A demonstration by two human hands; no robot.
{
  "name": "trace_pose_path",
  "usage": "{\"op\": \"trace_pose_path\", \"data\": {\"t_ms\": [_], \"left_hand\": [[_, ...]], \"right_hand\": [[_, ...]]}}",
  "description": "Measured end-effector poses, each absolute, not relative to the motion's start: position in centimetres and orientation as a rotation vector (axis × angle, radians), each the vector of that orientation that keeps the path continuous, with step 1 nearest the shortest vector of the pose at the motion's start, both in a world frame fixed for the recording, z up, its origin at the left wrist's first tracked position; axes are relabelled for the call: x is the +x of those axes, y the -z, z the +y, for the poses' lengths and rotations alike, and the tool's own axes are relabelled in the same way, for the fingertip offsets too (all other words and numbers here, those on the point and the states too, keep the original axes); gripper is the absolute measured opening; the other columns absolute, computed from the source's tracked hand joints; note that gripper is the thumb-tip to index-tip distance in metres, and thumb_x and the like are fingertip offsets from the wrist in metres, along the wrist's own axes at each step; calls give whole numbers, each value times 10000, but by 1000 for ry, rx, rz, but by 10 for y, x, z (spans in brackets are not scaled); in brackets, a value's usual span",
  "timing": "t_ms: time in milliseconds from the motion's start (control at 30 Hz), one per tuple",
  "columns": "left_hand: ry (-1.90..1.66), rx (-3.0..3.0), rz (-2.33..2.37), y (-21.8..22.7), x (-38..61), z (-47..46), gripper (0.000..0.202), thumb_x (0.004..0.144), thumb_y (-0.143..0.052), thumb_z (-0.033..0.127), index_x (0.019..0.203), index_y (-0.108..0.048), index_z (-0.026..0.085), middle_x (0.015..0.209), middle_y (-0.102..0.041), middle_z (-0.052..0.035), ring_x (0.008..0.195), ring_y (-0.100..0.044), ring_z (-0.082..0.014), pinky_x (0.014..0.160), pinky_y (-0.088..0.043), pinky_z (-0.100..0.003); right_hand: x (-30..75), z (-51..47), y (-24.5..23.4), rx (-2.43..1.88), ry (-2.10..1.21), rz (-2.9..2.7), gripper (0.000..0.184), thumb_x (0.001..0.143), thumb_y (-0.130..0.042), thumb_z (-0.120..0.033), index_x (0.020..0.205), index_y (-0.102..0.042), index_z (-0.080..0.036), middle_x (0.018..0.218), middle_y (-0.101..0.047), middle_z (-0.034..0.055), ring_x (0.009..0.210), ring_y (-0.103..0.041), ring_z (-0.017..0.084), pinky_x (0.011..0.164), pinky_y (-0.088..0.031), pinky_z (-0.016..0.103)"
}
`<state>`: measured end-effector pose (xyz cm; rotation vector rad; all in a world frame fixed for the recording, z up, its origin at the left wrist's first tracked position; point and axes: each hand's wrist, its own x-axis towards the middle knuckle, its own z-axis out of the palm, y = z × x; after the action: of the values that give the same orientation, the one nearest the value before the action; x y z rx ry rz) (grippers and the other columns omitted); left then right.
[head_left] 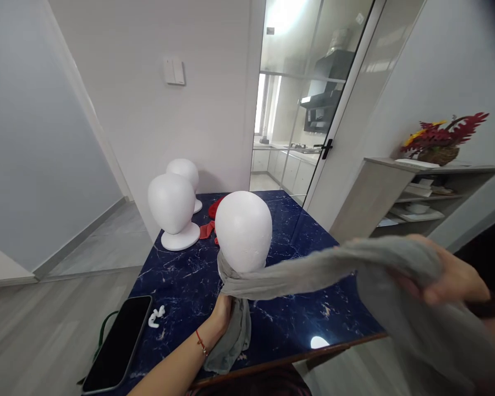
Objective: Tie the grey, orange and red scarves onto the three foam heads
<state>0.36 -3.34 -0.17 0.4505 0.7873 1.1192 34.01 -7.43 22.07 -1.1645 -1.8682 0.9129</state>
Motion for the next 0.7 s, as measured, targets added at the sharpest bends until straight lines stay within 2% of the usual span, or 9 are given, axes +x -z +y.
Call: {"op": "trace_pose_path", "data": {"t_ms": [67, 133, 200, 267, 367, 467, 567, 700], "left_hand": [[-1055, 429, 875, 4, 2, -33, 347, 712, -619, 435, 865, -693, 133, 699, -710, -72, 738, -656, -239, 725, -497, -342], [-1016, 400, 938, 5, 2, -32, 369, 743, -593, 470, 838, -686, 126, 631, -686, -64, 646, -642, -218, 643, -492, -317], [-1023, 383, 944, 2, 2, -33, 378, 783, -558, 477, 840, -680, 124, 598, -670, -56, 593, -628, -201, 591, -479, -297], [-1056, 367, 948, -4, 4, -33, 341, 809, -548, 438, 865, -676, 127, 585, -663, -47, 562, -619, -190, 561, -469, -284], [-1033, 309, 990, -14, 4, -33, 338, 825, -541, 417, 920, -672, 120, 592, -668, -52, 546, -619, -190, 540, -466, -282], [-1033, 289, 966, -19, 4, -34, 412, 812, -559, 464, 1040, -650, 133, 645, -688, -55, 574, -631, -192, 555, -475, -282], [-1058, 325, 908, -20, 2, -35, 457, 768, -631, 455, 1114, -627, 157, 701, -705, -46, 600, -635, -185, 597, -484, -280], [-1068, 332, 889, -19, 2, -38, 441, 735, -686, 397, 1087, -643, 134, 773, -713, -57, 674, -636, -182, 664, -482, -269]], "right_hand": [[304, -51, -248, -1007, -949, -1947, 433, 558, -743, -589, 622, -631, -175, 469, -512, -10, 405, -454, 72, 459, -372, 232], [260, -23, -279, -891, -801, -1912, 368, 687, -674, -488, 640, -585, -133, 530, -495, -35, 532, -518, 63, 573, -393, 228], [214, 12, -308, -835, -840, -1973, 244, 793, -580, -326, 687, -538, -111, 616, -492, -54, 630, -532, 43, 676, -402, 233], [171, 50, -331, -843, -878, -2133, 194, 884, -447, -231, 793, -536, -84, 653, -467, -66, 614, -506, 14, 682, -396, 220], [120, 108, -346, -865, -781, -2367, 153, 885, -486, -191, 883, -549, -52, 677, -475, -61, 567, -445, -13, 638, -368, 165], [90, 157, -336, -909, -604, -2505, 198, 817, -603, -226, 867, -591, -35, 660, -499, -45, 563, -415, 0, 621, -354, 154], [85, 190, -306, -1152, -539, -2460, 249, 760, -663, -275, 830, -625, -40, 675, -555, -15, 585, -418, 27, 622, -348, 165], [117, 209, -251, -1620, -492, -2172, 208, 777, -628, -250, 776, -639, -43, 674, -596, 25, 621, -463, 70, 625, -343, 192]]}}
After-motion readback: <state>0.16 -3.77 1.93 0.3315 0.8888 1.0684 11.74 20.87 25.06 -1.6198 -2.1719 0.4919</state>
